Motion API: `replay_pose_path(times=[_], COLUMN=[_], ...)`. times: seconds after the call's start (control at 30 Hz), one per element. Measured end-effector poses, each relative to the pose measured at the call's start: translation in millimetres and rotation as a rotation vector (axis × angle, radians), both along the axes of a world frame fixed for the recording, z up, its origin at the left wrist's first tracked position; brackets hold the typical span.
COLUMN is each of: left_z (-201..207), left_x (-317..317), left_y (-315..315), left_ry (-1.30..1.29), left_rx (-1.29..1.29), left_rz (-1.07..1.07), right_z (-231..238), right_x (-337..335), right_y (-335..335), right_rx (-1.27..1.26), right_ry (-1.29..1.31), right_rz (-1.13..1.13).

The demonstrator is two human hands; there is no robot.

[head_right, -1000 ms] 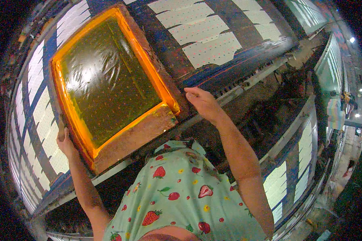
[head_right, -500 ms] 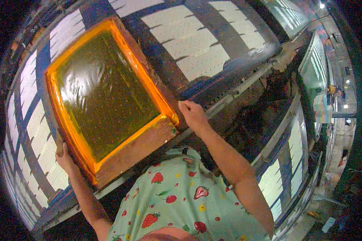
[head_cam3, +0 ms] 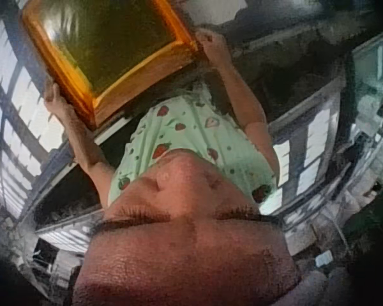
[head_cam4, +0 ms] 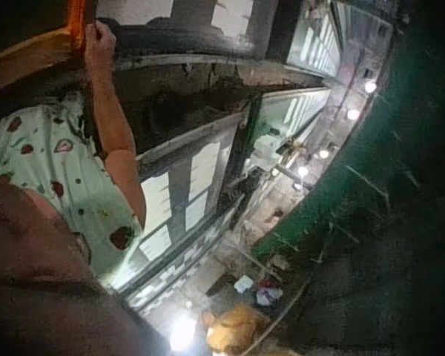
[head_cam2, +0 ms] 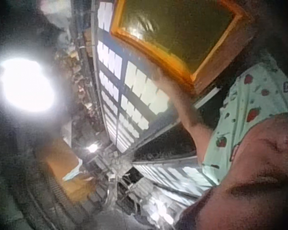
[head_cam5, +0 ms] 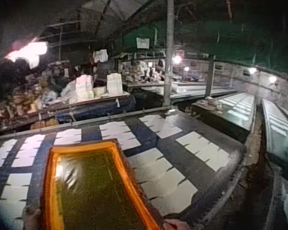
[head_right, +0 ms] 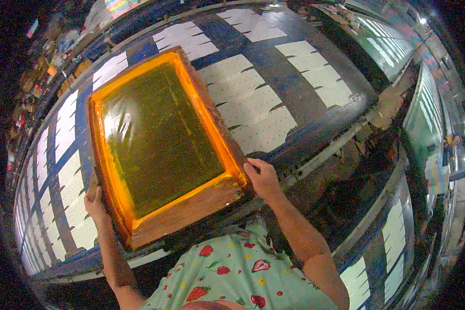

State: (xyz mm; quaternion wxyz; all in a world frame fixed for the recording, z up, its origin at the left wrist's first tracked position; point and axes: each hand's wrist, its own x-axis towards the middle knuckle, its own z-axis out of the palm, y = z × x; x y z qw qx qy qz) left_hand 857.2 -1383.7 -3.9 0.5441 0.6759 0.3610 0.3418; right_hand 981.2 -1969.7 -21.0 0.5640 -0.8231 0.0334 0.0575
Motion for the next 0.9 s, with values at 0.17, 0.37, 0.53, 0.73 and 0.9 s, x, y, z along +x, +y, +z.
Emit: replay_pose_path(times=[0.17, 0.37, 0.53, 0.73, 0.9], left_z=[-6.6, -28.3, -35.9, -33.5, -33.2], left_x=[65.2, 120.9, 142.8, 158.6, 168.8], left_y=[-115.5, -256.0, -320.8, -351.2, -366.6], left_ry=[-0.043, -0.083, -0.074, -0.147, -0.115], left_rx=[0.029, 0.053, 0.041, -0.005, 0.005], left_rz=[0.009, 0.025, 0.041, 0.068, 0.088], right_z=[-5.2, -15.6, -25.9, -48.0, -45.7], right_x=[61.2, 124.2, 159.0, 180.9, 188.8], right_y=[-95.1, -213.9, -281.6, -317.4, -342.5], right_rx=[0.071, 0.06, 0.094, 0.006, 0.059], right_ry=[0.018, 0.066, 0.119, 0.083, 0.077], right_rz=[-0.061, -0.176, -0.19, -0.172, -0.079])
